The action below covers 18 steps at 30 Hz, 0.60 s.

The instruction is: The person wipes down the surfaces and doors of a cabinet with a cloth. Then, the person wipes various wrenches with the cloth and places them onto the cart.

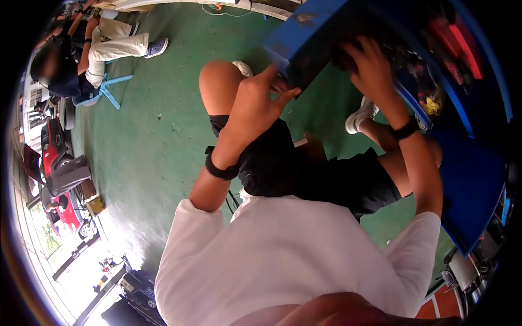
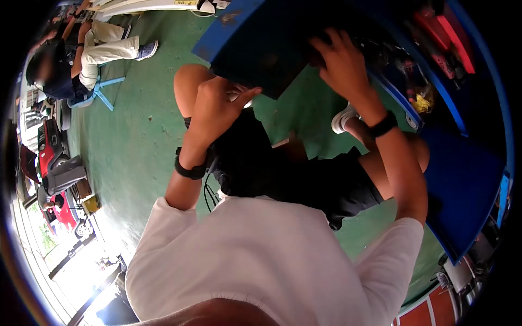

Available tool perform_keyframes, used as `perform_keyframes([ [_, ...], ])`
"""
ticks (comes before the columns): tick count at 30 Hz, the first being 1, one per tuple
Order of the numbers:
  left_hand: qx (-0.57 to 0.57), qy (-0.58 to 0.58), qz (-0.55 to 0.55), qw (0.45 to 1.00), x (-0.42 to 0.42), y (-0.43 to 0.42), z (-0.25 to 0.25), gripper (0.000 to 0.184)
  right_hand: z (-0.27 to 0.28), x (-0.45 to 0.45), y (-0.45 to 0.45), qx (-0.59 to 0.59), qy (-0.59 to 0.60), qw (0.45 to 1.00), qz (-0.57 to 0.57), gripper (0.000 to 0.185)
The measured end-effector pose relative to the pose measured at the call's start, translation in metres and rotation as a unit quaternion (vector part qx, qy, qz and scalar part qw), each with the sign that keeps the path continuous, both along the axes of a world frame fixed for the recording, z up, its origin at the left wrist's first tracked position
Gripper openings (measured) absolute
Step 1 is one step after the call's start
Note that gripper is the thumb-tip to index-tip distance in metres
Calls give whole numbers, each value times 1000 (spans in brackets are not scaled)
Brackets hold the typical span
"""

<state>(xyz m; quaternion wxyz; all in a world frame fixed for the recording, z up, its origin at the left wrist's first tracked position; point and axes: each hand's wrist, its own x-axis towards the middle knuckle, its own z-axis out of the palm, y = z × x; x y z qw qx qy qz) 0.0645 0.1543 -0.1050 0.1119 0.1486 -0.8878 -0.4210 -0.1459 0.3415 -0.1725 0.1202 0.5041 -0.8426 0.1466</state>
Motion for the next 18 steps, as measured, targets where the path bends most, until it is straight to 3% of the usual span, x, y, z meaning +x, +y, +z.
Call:
perform_keyframes([
  [3,13,-8,3,1000,-1,3,5,28,23,34,-3,-70,-16,996,50,65],
  [5,23,-3,-12,1000,0,0,2,28,23,48,-11,-94,-21,985,144,68],
  [9,10,-3,0,1000,1,-2,7,27,9,51,-25,-51,25,983,175,70],
  [15,4,-28,4,1000,-2,-3,13,25,-18,-1,-19,38,85,994,55,68],
  [17,9,-36,4,999,-2,-5,14,26,-25,-14,-21,-37,-32,999,-8,63],
  [18,4,-40,6,999,-1,-6,15,26,-20,-11,-25,-41,-36,998,-6,63],
])
